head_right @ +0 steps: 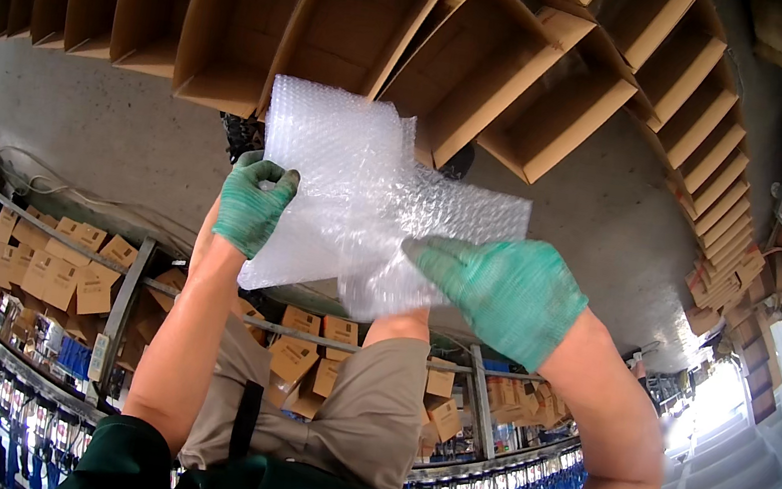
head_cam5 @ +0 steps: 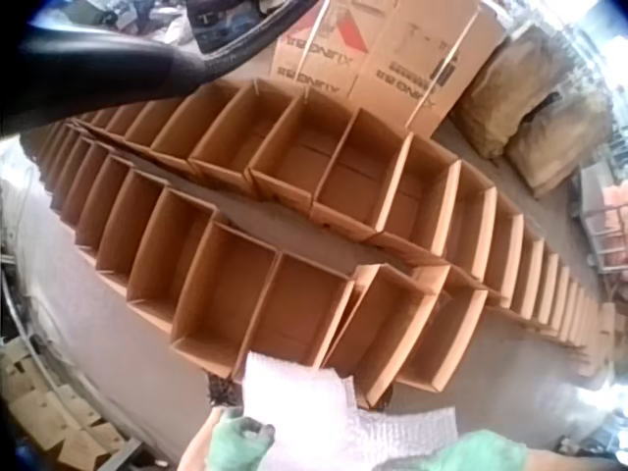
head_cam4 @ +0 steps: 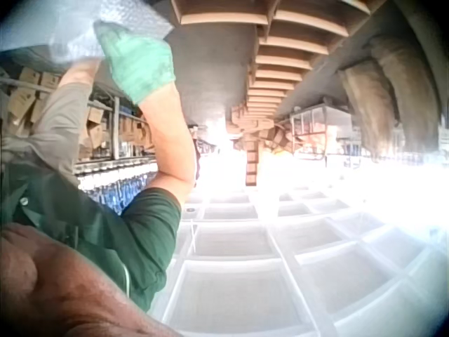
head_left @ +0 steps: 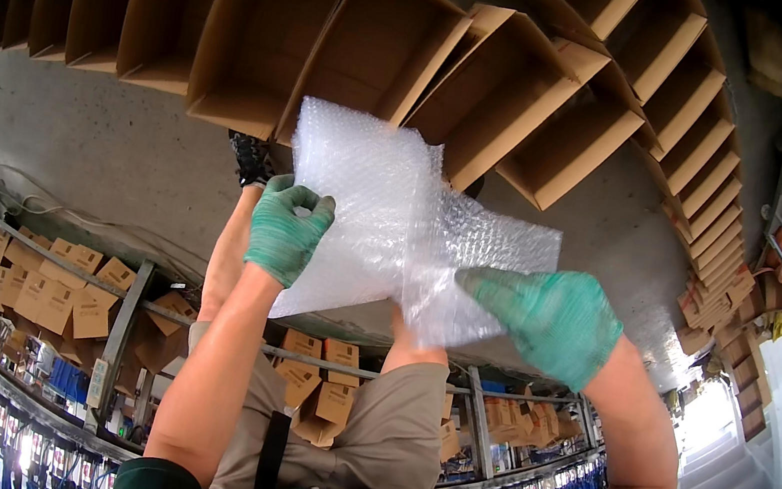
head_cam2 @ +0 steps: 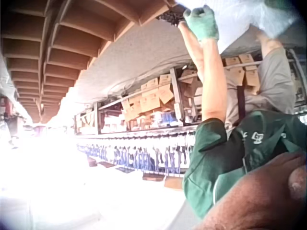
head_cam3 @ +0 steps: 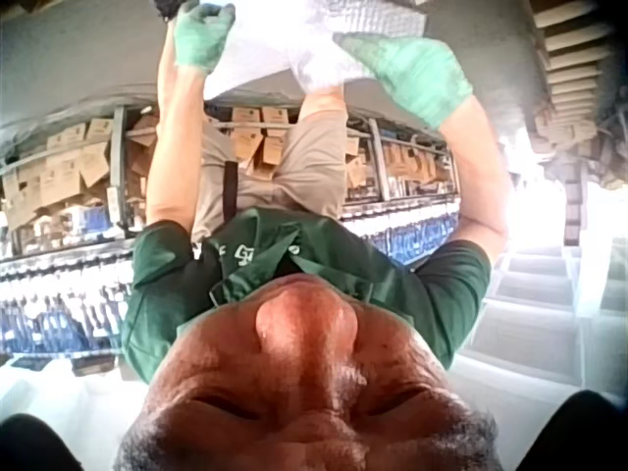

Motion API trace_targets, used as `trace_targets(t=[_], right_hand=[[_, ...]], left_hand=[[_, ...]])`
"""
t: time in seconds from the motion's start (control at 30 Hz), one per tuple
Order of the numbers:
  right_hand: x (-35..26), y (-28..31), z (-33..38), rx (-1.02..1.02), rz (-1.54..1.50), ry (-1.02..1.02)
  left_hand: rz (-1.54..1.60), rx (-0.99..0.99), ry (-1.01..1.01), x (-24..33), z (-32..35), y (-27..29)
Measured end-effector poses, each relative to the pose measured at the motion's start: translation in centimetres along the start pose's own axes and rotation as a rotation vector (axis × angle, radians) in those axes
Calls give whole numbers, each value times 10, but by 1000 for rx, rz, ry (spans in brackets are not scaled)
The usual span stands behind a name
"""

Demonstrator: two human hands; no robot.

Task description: The person cuts a sheet of bubble wrap into smaller pieces using scissors. They then place these pieces into a long row of empty cardboard boxes lined up on the floor, lining the bottom of each box with the protective material.

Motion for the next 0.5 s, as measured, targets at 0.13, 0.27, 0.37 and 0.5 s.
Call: trace_targets(t=[0.13, 0.27, 0.37, 0.5], right_hand=[[-4, 24, 6, 110, -533, 163], [84, 37, 7, 90, -653, -495], [181, 43, -32, 212, -751, -515], [300, 34, -103, 97, -168, -668]], left_hand=[[33, -76, 116, -11, -3, 16], [2, 42, 99, -29, 11, 52], [-64, 101, 8, -4, 21, 90], [-35, 198, 32, -1, 30, 142]])
Point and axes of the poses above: each hand's wrist, its own z-axis away from the middle knuckle, its own y-axis out of the back of the hand, x = y × z, the point moved 9 cm from there along -z, towards the middle knuckle, and after that the axes turned 12 degrees about -z, right-handed, at the moved point
